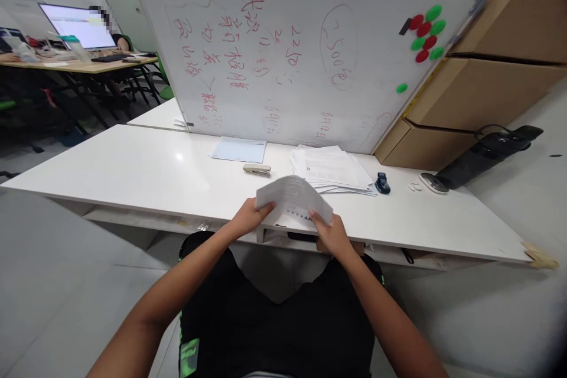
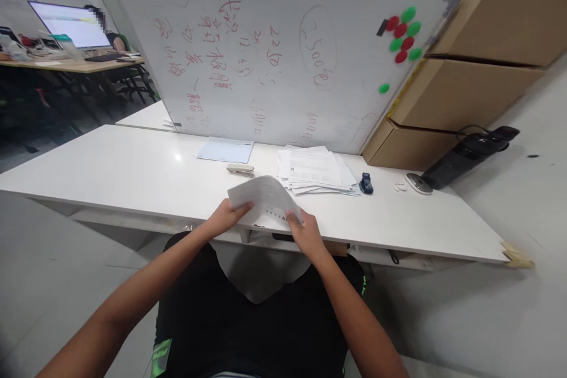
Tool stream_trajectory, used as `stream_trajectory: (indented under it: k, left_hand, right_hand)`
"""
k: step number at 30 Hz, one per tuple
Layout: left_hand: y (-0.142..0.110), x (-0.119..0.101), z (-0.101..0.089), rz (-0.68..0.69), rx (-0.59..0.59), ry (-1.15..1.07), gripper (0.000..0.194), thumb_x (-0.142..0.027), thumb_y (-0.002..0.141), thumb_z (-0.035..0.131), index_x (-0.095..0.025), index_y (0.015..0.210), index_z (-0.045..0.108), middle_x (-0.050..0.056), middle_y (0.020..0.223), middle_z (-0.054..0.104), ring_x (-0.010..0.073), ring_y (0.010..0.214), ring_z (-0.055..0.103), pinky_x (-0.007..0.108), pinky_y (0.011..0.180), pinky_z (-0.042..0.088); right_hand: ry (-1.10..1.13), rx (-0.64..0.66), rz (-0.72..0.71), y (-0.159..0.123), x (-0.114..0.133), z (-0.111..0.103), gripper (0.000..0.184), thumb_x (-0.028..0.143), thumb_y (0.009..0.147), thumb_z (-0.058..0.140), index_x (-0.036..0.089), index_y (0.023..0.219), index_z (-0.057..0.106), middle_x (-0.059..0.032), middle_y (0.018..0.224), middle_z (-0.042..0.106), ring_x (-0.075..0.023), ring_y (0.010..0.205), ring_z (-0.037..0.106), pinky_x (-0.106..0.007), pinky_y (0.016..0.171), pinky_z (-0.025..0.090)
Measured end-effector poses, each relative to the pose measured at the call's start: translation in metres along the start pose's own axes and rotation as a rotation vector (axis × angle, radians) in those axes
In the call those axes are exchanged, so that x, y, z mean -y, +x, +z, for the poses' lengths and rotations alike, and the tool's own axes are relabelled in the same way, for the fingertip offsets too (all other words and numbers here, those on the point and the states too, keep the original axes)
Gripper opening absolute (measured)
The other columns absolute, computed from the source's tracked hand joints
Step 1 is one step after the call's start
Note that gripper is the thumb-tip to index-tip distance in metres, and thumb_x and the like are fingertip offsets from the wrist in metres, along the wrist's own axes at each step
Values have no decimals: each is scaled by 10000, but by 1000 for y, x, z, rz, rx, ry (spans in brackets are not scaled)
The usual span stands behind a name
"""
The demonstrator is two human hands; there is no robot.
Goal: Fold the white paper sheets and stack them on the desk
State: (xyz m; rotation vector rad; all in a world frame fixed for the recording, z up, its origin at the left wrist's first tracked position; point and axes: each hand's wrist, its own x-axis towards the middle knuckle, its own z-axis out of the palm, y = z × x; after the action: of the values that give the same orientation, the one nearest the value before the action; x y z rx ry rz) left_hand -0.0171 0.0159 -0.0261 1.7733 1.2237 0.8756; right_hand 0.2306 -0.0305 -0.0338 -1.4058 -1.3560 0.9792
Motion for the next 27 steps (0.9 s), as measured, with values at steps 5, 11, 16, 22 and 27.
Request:
stream_trajectory:
  k: [5,11,16,22,27]
  left_hand:
    - [28,-1,-18,178,26,99,536,-512,925,422,-205,1363,449,95,1378,533,264,1191,549,391,987,443]
    - [113,27,-48,267,-45,745,470,-440,868,568,-183,1259,527,154,1372,512,340,1332,365,486,1088,245]
    - [122,39,-55,199,100,751,335,-435,922,460,-184,1087,610,134,1079,629,305,1014,560,392,867,399]
    - [64,33,-55,310,274,666,371,-479,916,449,-229,1140,609,96,1066,620,274,983,535,368,850,394]
    - [45,18,-66,277,298,601,506,-580,830,558,-247,1211,584,93,1249,573,301,1163,485,406,969,362]
  right_hand:
    - [210,-81,129,-47,-20,-25,471,452,721,741,213,1122,682,-74,1122,704,-319,1156,582,-466,1019,451]
    - [557,-39,401,-77,-33,-23,549,410,731,734,248,1240,605,-83,1216,667,-302,1103,635,-468,917,538]
    - [596,-3,467,-84,-29,-27,485,372,688,786,196,1125,670,-109,1152,696,-311,1051,658,-481,920,526]
    - [525,42,542,-76,-18,-39,448,378,630,830,166,1003,699,-120,1070,723,-303,941,688,-444,813,570]
    - [471,5,517,-55,-12,-24,494,362,641,814,175,1077,676,-113,1133,701,-291,897,691,-368,598,591]
